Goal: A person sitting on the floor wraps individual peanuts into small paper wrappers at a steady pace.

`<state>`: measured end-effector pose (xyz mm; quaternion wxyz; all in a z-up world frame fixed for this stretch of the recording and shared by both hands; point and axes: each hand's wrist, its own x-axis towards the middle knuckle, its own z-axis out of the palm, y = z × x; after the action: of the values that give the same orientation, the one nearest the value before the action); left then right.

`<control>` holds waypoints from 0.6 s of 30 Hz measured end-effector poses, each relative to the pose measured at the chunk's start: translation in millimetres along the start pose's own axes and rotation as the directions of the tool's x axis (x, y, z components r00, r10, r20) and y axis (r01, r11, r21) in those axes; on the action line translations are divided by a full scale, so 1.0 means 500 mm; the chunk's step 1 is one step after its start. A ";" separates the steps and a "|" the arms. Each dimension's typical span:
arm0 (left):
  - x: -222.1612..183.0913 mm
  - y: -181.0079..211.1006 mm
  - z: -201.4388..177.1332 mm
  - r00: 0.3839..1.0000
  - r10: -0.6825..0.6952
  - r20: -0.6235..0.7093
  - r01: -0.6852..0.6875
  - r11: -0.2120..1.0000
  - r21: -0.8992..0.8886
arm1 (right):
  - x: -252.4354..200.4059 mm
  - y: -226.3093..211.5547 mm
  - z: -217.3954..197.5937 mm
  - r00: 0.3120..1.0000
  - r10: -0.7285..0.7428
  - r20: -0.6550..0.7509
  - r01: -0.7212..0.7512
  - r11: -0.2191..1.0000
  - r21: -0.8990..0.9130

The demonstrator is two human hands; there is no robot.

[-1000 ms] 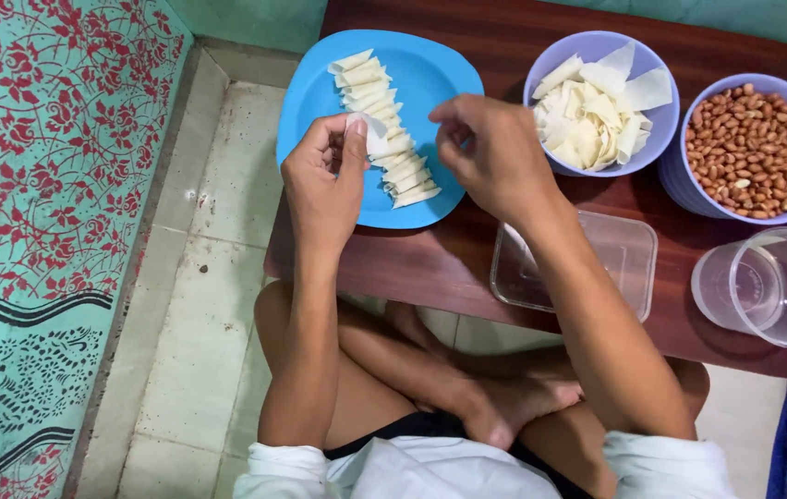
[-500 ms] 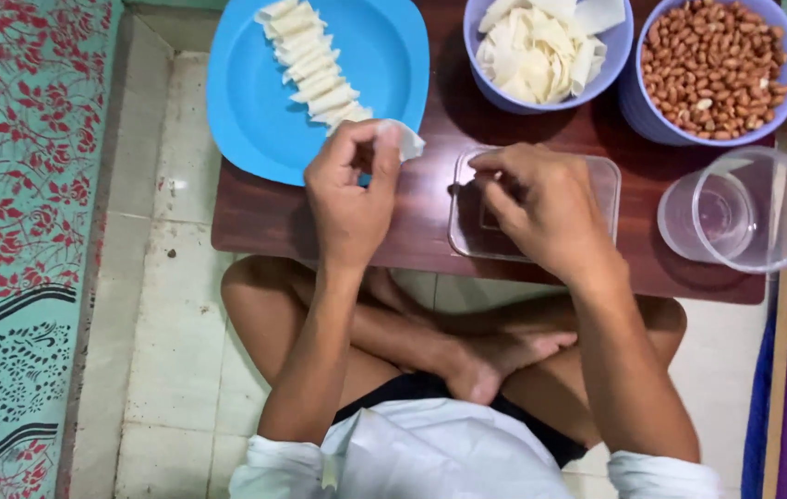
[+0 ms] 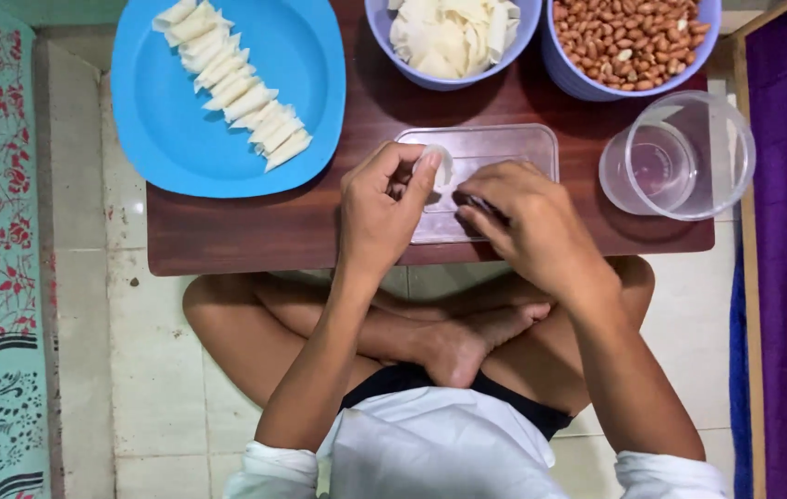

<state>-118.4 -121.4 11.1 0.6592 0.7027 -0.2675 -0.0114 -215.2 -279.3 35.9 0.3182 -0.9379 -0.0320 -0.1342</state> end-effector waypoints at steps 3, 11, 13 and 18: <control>-0.001 -0.019 0.000 1.000 -0.013 0.020 0.012 0.999 0.041 | -0.003 0.010 0.021 0.999 -0.005 -0.040 0.001 0.996 -0.092; -0.003 0.000 0.022 0.999 -0.030 0.010 0.030 0.999 0.045 | -0.030 0.050 -0.002 0.991 0.065 -0.115 -0.086 0.979 -0.187; -0.001 0.006 0.036 0.999 -0.026 0.026 0.025 0.999 0.038 | -0.036 0.050 -0.011 0.987 0.078 -0.138 -0.107 0.971 -0.215; 0.001 -0.016 0.081 0.998 -0.038 0.053 0.038 0.999 -0.002 | -0.039 0.051 -0.023 0.975 0.175 -0.136 -0.205 0.947 -0.249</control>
<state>-129.9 -158.8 -1.4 0.6524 0.7062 -0.2715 -0.0430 -232.9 -305.9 24.3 0.2045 -0.9613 0.0945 -0.1585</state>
